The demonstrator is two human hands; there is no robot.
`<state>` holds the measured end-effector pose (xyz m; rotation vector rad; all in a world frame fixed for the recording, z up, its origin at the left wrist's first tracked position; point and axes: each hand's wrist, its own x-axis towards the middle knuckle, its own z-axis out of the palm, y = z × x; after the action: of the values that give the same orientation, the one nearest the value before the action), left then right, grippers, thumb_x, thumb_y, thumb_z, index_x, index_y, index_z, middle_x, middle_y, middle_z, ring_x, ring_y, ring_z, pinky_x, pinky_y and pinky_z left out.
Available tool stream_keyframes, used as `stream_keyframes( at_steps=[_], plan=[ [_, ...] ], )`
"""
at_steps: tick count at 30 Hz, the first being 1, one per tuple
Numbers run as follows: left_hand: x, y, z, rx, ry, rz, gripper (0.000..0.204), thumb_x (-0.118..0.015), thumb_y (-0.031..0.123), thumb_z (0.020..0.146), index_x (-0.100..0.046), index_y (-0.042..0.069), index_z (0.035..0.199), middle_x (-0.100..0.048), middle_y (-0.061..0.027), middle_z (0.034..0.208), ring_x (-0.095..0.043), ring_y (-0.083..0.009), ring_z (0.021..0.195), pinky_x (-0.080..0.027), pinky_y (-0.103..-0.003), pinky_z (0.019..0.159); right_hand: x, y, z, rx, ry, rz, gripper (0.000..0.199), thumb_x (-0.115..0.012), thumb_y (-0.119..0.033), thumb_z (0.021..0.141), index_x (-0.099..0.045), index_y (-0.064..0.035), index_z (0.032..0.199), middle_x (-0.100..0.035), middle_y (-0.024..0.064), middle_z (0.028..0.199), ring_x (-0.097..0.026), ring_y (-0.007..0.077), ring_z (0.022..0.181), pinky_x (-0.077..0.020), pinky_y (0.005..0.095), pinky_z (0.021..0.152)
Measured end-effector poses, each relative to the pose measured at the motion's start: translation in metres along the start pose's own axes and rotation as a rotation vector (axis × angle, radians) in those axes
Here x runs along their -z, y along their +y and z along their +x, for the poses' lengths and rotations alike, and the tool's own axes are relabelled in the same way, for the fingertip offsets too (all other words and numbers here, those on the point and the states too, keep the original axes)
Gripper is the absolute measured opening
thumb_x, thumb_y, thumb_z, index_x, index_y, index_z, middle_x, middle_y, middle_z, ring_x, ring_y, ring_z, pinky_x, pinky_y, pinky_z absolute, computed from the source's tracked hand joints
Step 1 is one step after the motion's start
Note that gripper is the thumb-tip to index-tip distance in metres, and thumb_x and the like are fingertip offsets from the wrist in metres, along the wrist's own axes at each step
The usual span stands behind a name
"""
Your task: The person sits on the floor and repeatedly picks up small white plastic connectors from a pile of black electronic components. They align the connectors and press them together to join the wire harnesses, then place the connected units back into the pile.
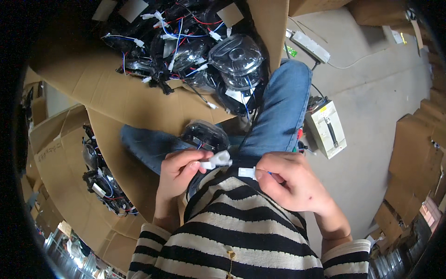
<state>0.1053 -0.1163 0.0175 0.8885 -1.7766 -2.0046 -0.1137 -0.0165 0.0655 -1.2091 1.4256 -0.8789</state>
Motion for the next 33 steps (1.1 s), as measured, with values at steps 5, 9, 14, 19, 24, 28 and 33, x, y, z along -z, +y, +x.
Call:
stream_keyframes(
  at_steps=[5,9,14,19,24,28,33],
  plan=[
    [0.008,-0.002,0.003,0.064,-0.075,-0.084,0.01,-0.053,0.001,0.077,-0.057,-0.001,0.086,-0.06,-0.0079,0.085,-0.055,-0.013,0.072,-0.042,-0.022,0.064,0.007,0.001,0.001,0.075,-0.045,0.036,0.003,-0.049,0.001,0.071,-0.052,0.0006,0.07,-0.05,0.0079,0.061,-0.047,0.021,0.05,-0.0365,0.0293,0.047],
    [0.006,-0.003,0.002,0.121,-0.018,-0.139,0.009,-0.054,0.0,0.077,-0.058,0.0,0.085,-0.06,-0.006,0.083,-0.053,-0.0116,0.068,-0.04,-0.021,0.06,0.022,0.002,-0.005,0.102,0.0,-0.017,0.003,-0.049,0.002,0.07,-0.051,0.0018,0.069,-0.051,0.0088,0.063,-0.048,0.024,0.053,-0.038,0.0315,0.049],
    [0.009,-0.006,0.006,0.004,-0.131,-0.15,0.009,-0.055,-0.001,0.076,-0.059,0.0,0.083,-0.06,-0.0062,0.079,-0.049,-0.0104,0.063,-0.037,-0.022,0.055,0.036,-0.016,-0.002,0.256,-0.04,-0.036,0.004,-0.05,-0.002,0.07,-0.051,-0.0004,0.066,-0.051,0.0084,0.061,-0.049,0.0232,0.053,-0.0376,0.0317,0.048],
    [0.004,-0.009,0.006,-0.034,-0.184,-0.115,0.006,-0.055,0.001,0.075,-0.058,-0.001,0.08,-0.058,-0.0071,0.071,-0.048,-0.0133,0.06,-0.037,-0.025,0.057,0.022,-0.01,0.015,0.295,-0.148,-0.151,0.005,-0.055,-0.005,0.072,-0.051,-0.0018,0.07,-0.05,0.0081,0.064,-0.049,0.0253,0.057,-0.0384,0.0334,0.051],
    [0.005,-0.012,0.005,-0.113,-0.232,-0.069,0.008,-0.053,0.006,0.076,-0.058,-0.001,0.078,-0.053,-0.0067,0.065,-0.047,-0.0174,0.058,-0.034,-0.029,0.061,0.025,-0.009,0.019,0.257,-0.203,-0.095,0.003,-0.054,-0.004,0.072,-0.051,-0.0021,0.072,-0.05,0.009,0.065,-0.05,0.027,0.058,-0.0389,0.0347,0.053],
    [0.006,-0.009,0.007,-0.134,-0.27,-0.041,0.008,-0.053,0.007,0.075,-0.058,0.001,0.076,-0.054,-0.0056,0.065,-0.047,-0.0171,0.059,-0.033,-0.03,0.063,0.02,-0.009,0.019,0.206,-0.233,-0.08,0.003,-0.054,-0.003,0.071,-0.051,-0.0022,0.073,-0.051,0.0095,0.066,-0.051,0.0278,0.059,-0.0397,0.0356,0.053],
    [0.01,-0.003,0.007,-0.149,-0.291,0.055,0.01,-0.052,0.009,0.074,-0.058,0.001,0.073,-0.058,-0.0053,0.067,-0.048,-0.0161,0.058,-0.032,-0.031,0.065,0.016,-0.009,0.015,0.18,-0.254,-0.208,0.004,-0.054,-0.003,0.07,-0.051,-0.0024,0.072,-0.05,0.0098,0.065,-0.052,0.0277,0.06,-0.0409,0.0356,0.053]
  ],
)
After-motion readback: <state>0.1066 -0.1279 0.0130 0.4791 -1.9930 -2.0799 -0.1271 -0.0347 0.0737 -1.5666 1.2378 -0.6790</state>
